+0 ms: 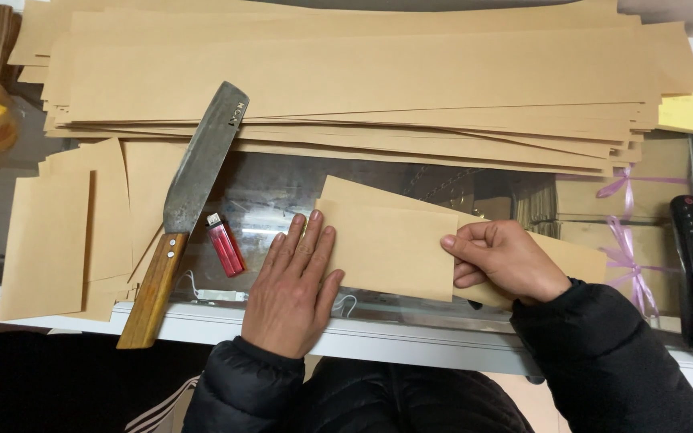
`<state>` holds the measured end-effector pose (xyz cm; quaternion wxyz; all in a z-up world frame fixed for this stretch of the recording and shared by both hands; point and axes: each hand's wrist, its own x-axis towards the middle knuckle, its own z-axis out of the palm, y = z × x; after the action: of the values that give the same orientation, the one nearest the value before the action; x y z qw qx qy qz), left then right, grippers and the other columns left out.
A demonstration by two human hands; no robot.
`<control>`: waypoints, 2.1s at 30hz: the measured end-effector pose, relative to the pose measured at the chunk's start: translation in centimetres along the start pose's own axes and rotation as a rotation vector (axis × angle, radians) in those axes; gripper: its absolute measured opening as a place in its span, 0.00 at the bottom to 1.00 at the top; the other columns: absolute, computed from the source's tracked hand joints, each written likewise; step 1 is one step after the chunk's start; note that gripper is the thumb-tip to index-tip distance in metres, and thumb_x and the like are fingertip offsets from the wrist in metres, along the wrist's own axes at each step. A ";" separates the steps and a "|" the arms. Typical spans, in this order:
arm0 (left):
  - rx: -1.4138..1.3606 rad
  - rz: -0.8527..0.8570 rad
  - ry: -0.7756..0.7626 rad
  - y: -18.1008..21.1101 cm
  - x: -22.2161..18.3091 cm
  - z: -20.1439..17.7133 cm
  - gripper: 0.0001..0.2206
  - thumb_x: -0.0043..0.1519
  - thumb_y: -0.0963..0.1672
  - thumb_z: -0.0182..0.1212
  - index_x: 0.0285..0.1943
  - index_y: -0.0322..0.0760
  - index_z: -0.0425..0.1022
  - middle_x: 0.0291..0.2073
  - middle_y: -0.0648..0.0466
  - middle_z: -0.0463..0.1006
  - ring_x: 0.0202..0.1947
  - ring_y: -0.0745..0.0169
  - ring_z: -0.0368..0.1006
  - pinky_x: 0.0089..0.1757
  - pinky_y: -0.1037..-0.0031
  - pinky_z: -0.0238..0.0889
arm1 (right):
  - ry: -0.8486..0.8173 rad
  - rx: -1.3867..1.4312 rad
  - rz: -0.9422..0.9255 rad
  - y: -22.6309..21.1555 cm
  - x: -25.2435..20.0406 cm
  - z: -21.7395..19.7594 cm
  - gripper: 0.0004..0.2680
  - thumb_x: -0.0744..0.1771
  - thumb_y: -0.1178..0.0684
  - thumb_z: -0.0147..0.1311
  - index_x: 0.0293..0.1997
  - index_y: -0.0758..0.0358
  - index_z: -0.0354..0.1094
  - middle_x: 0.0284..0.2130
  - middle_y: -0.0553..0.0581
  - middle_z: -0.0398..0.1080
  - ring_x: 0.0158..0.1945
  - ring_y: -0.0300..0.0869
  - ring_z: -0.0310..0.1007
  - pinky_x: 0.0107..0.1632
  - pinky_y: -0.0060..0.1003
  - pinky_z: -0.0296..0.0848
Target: Folding and cutting long strips of brown paper to produce individual paper bags.
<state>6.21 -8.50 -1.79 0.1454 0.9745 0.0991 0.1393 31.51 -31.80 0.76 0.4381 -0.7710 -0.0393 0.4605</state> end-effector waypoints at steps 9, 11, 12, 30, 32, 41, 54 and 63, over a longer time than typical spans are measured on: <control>-0.025 -0.001 0.002 0.0 0.0 -0.1 0.29 0.79 0.50 0.51 0.88 0.35 0.60 0.88 0.45 0.56 0.88 0.40 0.50 0.79 0.50 0.47 | -0.006 0.012 -0.023 0.9 0.8 -0.2 0.12 0.72 0.52 0.67 0.33 0.68 0.73 0.21 0.62 0.74 0.30 0.46 0.85 0.40 0.41 0.92; -0.021 -0.030 -0.015 0.0 -0.1 0.3 0.28 0.79 0.51 0.52 0.86 0.36 0.63 0.88 0.44 0.56 0.88 0.40 0.49 0.78 0.50 0.43 | -0.014 0.038 -0.037 2.0 1.6 -0.4 0.12 0.72 0.52 0.67 0.38 0.75 0.77 0.26 0.66 0.79 0.32 0.49 0.87 0.40 0.44 0.91; -0.015 -0.059 -0.030 0.0 -0.2 0.5 0.28 0.78 0.52 0.53 0.85 0.38 0.67 0.89 0.44 0.57 0.88 0.39 0.47 0.78 0.51 0.40 | -0.021 0.063 -0.053 2.5 2.0 -0.6 0.13 0.72 0.53 0.66 0.44 0.81 0.80 0.30 0.71 0.84 0.33 0.52 0.88 0.40 0.46 0.91; -0.011 -0.015 -0.075 -0.4 0.1 -0.1 0.28 0.80 0.53 0.45 0.87 0.39 0.61 0.87 0.45 0.59 0.87 0.38 0.48 0.76 0.49 0.49 | -0.013 -0.083 -0.105 1.0 0.5 -0.2 0.14 0.74 0.51 0.63 0.30 0.66 0.68 0.17 0.70 0.82 0.19 0.51 0.83 0.26 0.40 0.80; 0.103 0.011 -0.096 -0.3 0.1 0.0 0.30 0.80 0.56 0.41 0.89 0.44 0.58 0.87 0.48 0.56 0.87 0.40 0.46 0.76 0.45 0.43 | -0.001 -0.108 -0.105 0.8 0.3 -0.7 0.14 0.73 0.51 0.64 0.31 0.67 0.69 0.16 0.71 0.81 0.18 0.51 0.81 0.27 0.40 0.77; 0.076 0.005 -0.037 1.8 -0.2 0.0 0.33 0.80 0.59 0.41 0.91 0.48 0.54 0.88 0.50 0.57 0.88 0.47 0.46 0.77 0.42 0.35 | 0.577 -1.006 -0.321 -1.5 -2.5 0.8 0.14 0.69 0.29 0.62 0.38 0.43 0.83 0.34 0.47 0.86 0.41 0.50 0.85 0.44 0.49 0.75; 0.047 -0.021 -0.002 0.2 -0.6 -2.1 0.26 0.76 0.52 0.54 0.82 0.40 0.67 0.84 0.38 0.61 0.85 0.37 0.53 0.73 0.38 0.46 | 0.240 -1.141 -1.020 -2.1 -2.8 11.2 0.17 0.75 0.40 0.47 0.67 0.58 0.74 0.48 0.60 0.84 0.51 0.54 0.84 0.55 0.54 0.79; 0.144 -0.243 0.175 -3.5 -2.6 -3.6 0.08 0.74 0.46 0.59 0.49 0.38 0.79 0.65 0.43 0.78 0.53 0.48 0.72 0.44 0.58 0.68 | 0.191 -1.158 -1.009 -2.4 -3.6 11.5 0.15 0.75 0.40 0.49 0.64 0.54 0.75 0.47 0.56 0.80 0.53 0.52 0.80 0.53 0.52 0.78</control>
<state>2.10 -4.92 -0.17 0.0819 0.9473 0.2382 0.1977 21.68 -24.64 2.73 0.1232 -0.8023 -0.5826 0.0428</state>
